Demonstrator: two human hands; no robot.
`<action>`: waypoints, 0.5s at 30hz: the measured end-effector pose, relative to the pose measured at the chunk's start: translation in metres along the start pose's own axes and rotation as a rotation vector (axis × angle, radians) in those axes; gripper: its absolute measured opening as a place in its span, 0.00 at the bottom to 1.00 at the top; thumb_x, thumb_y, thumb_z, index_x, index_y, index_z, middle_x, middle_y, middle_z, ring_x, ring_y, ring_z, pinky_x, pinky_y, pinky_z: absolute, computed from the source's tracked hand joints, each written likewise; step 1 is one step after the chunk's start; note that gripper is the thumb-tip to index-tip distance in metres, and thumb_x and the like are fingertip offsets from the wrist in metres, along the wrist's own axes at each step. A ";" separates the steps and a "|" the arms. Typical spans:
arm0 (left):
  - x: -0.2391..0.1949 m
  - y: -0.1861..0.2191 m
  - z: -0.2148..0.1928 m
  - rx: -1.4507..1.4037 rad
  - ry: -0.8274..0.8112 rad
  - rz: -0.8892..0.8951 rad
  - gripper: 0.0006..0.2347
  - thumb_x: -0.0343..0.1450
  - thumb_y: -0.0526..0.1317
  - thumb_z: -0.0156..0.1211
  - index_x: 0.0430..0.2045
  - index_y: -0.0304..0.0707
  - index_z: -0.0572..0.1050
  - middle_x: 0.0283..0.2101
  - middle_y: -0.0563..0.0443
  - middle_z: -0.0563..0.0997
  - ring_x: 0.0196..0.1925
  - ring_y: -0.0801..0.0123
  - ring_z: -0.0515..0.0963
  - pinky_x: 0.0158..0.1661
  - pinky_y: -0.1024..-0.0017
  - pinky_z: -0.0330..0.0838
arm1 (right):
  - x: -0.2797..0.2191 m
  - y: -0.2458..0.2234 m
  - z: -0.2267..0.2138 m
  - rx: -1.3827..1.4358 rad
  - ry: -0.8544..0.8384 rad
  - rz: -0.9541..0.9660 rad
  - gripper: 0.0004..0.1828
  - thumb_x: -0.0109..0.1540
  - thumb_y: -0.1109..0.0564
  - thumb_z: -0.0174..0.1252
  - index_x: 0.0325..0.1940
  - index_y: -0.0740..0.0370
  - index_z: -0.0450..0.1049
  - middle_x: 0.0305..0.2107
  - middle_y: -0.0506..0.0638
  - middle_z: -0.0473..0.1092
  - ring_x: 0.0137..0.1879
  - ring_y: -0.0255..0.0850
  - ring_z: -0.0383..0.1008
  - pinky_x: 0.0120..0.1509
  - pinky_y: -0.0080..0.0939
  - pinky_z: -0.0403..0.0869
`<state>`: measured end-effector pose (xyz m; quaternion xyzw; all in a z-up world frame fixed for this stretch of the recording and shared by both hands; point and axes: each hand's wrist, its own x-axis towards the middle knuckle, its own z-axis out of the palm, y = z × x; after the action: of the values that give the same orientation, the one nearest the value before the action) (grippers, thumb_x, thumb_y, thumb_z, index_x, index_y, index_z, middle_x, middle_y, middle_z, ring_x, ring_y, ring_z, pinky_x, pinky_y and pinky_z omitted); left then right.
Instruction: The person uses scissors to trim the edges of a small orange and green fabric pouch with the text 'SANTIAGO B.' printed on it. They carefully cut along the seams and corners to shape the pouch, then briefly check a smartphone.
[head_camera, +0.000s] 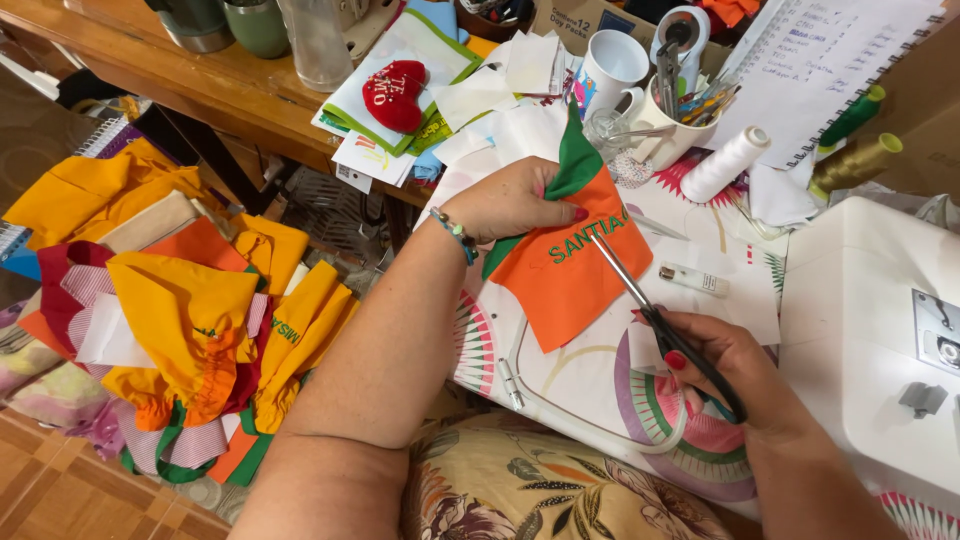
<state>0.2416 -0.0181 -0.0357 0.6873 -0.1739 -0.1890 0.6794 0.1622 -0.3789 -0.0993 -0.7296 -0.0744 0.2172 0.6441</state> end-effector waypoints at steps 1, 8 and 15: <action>0.001 -0.003 0.000 -0.001 -0.001 -0.001 0.07 0.71 0.39 0.62 0.39 0.39 0.81 0.40 0.54 0.87 0.38 0.74 0.86 0.39 0.75 0.84 | 0.001 0.002 0.001 0.001 0.001 0.001 0.40 0.48 0.78 0.60 0.66 0.70 0.70 0.36 0.60 0.77 0.15 0.38 0.66 0.15 0.35 0.70; 0.005 -0.010 -0.003 -0.153 -0.055 0.024 0.08 0.70 0.37 0.64 0.40 0.36 0.81 0.41 0.50 0.87 0.40 0.69 0.86 0.41 0.71 0.86 | 0.002 0.000 0.006 -0.122 -0.028 -0.099 0.39 0.53 0.78 0.57 0.68 0.60 0.73 0.22 0.52 0.70 0.13 0.33 0.65 0.28 0.34 0.77; 0.004 -0.010 0.006 -0.151 0.020 0.168 0.06 0.66 0.32 0.69 0.33 0.34 0.83 0.27 0.47 0.86 0.26 0.68 0.86 0.27 0.74 0.82 | 0.007 0.017 0.004 -0.156 0.004 -0.261 0.33 0.49 0.68 0.70 0.59 0.68 0.75 0.10 0.57 0.69 0.05 0.42 0.72 0.04 0.30 0.69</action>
<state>0.2415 -0.0252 -0.0458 0.6189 -0.2093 -0.1369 0.7446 0.1641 -0.3746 -0.1174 -0.7619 -0.1842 0.1237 0.6085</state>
